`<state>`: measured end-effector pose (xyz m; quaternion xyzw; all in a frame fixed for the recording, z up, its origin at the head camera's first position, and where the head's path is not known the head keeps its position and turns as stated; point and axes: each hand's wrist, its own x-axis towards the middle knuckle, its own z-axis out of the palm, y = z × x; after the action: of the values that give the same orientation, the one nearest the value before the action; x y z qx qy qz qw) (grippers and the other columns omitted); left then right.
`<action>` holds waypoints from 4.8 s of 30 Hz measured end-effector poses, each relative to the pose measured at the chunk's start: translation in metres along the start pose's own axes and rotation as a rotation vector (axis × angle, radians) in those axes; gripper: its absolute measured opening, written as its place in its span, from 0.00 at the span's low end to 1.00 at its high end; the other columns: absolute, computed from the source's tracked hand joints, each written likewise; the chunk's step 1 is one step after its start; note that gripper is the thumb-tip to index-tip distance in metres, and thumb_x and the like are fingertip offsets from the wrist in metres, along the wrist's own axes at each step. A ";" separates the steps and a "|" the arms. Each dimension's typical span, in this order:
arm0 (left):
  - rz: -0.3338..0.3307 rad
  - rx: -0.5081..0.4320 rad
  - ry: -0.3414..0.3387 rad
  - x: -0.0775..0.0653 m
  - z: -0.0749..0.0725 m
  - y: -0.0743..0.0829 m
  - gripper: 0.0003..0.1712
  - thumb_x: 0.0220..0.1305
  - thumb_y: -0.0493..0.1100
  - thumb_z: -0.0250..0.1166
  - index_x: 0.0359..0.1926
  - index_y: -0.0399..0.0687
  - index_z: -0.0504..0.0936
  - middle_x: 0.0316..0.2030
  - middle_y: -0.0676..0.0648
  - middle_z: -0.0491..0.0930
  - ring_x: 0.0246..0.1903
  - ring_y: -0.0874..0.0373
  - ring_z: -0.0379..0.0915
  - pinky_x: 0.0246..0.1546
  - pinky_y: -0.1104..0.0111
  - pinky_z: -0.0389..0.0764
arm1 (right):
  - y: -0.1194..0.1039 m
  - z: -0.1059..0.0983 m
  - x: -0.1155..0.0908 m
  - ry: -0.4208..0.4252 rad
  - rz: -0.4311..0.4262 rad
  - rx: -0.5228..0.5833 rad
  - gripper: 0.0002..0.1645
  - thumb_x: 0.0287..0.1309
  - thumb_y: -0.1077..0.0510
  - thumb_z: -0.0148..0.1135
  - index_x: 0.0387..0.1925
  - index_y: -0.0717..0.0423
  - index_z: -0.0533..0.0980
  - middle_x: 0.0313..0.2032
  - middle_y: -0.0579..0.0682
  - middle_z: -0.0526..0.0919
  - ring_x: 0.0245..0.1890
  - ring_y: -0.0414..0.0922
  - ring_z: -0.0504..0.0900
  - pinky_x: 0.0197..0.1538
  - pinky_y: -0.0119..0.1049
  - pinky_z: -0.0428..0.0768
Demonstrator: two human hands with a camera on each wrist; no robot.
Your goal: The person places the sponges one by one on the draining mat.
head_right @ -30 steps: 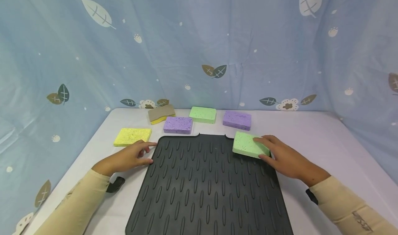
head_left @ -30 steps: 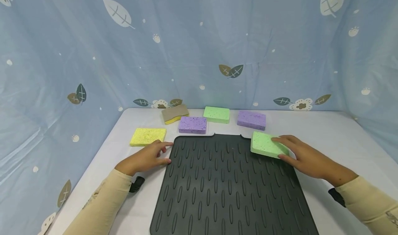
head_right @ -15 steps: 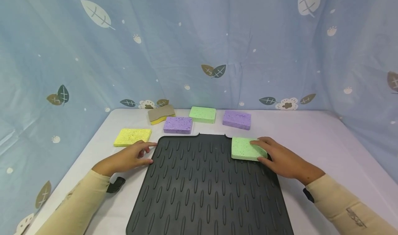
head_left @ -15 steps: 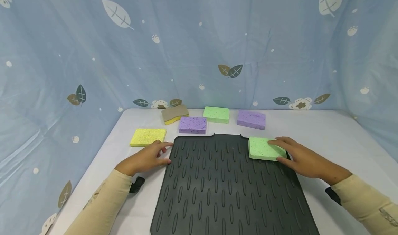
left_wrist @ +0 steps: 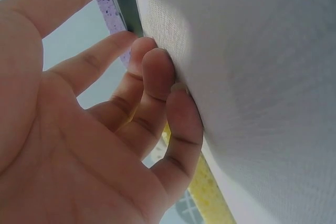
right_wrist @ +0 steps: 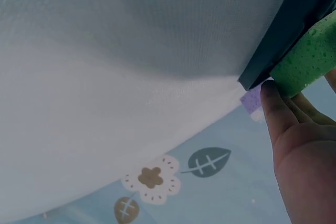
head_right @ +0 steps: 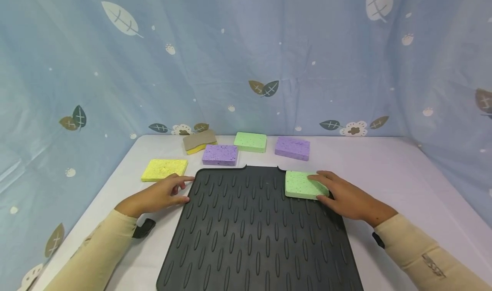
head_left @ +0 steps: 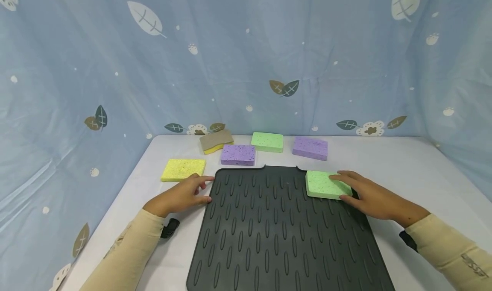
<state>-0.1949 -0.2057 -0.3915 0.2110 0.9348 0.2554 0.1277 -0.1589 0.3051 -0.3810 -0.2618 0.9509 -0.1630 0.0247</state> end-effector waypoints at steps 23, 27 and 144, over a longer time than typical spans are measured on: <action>0.001 -0.002 0.004 -0.006 -0.002 -0.005 0.37 0.63 0.49 0.71 0.71 0.46 0.70 0.45 0.45 0.75 0.41 0.55 0.70 0.44 0.61 0.72 | -0.005 -0.046 0.059 0.003 0.060 -0.031 0.30 0.70 0.52 0.59 0.68 0.60 0.68 0.68 0.67 0.68 0.69 0.67 0.64 0.66 0.67 0.65; 0.021 0.001 0.003 -0.003 -0.001 -0.004 0.37 0.64 0.49 0.70 0.71 0.47 0.70 0.45 0.45 0.75 0.41 0.55 0.70 0.45 0.61 0.72 | 0.001 -0.048 0.076 -0.017 0.090 -0.044 0.31 0.71 0.53 0.58 0.69 0.61 0.67 0.68 0.67 0.67 0.70 0.67 0.63 0.67 0.66 0.64; 0.018 -0.070 -0.049 0.003 -0.004 -0.010 0.39 0.62 0.50 0.71 0.71 0.49 0.68 0.43 0.46 0.70 0.39 0.56 0.64 0.42 0.64 0.68 | -0.003 -0.042 0.029 0.176 0.128 0.058 0.29 0.65 0.47 0.65 0.58 0.63 0.73 0.59 0.68 0.74 0.53 0.73 0.79 0.52 0.64 0.78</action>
<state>-0.2020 -0.2136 -0.3935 0.2210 0.9199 0.2841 0.1556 -0.1880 0.3003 -0.3388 -0.1843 0.9591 -0.2108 -0.0408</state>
